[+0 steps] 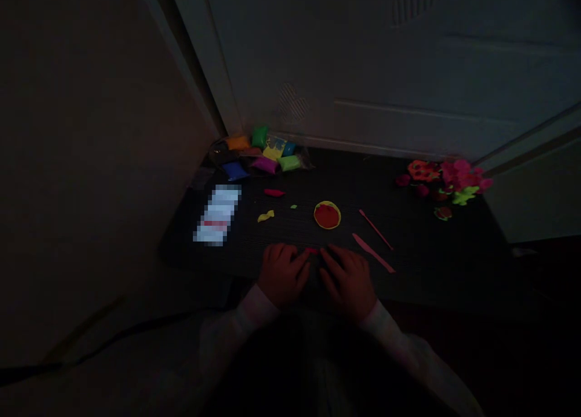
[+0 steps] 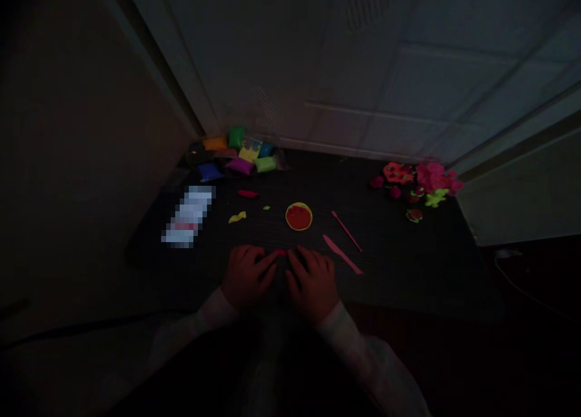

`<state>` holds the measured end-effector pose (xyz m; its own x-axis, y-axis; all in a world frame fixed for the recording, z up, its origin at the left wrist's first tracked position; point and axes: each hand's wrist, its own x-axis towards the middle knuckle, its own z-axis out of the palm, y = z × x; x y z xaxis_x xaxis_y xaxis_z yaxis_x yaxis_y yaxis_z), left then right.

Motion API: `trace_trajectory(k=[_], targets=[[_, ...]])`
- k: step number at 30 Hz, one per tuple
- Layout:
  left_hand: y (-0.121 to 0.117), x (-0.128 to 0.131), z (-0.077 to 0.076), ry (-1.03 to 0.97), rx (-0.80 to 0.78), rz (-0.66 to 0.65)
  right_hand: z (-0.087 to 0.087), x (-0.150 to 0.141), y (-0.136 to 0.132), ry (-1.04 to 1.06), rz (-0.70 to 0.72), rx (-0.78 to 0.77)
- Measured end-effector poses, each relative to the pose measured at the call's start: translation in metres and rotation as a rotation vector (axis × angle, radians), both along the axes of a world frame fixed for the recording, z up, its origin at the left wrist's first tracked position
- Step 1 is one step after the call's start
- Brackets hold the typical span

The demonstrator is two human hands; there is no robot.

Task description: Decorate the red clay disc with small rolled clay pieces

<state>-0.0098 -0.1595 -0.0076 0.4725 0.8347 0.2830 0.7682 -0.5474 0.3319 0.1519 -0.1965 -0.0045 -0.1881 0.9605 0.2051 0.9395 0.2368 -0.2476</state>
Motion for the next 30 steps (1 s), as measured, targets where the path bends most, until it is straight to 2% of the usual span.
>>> trace_trajectory(k=[30], targets=[[0.001,-0.004,0.002,-0.020,-0.019,0.031,0.003,-0.010,0.006,-0.040,0.034,-0.051]])
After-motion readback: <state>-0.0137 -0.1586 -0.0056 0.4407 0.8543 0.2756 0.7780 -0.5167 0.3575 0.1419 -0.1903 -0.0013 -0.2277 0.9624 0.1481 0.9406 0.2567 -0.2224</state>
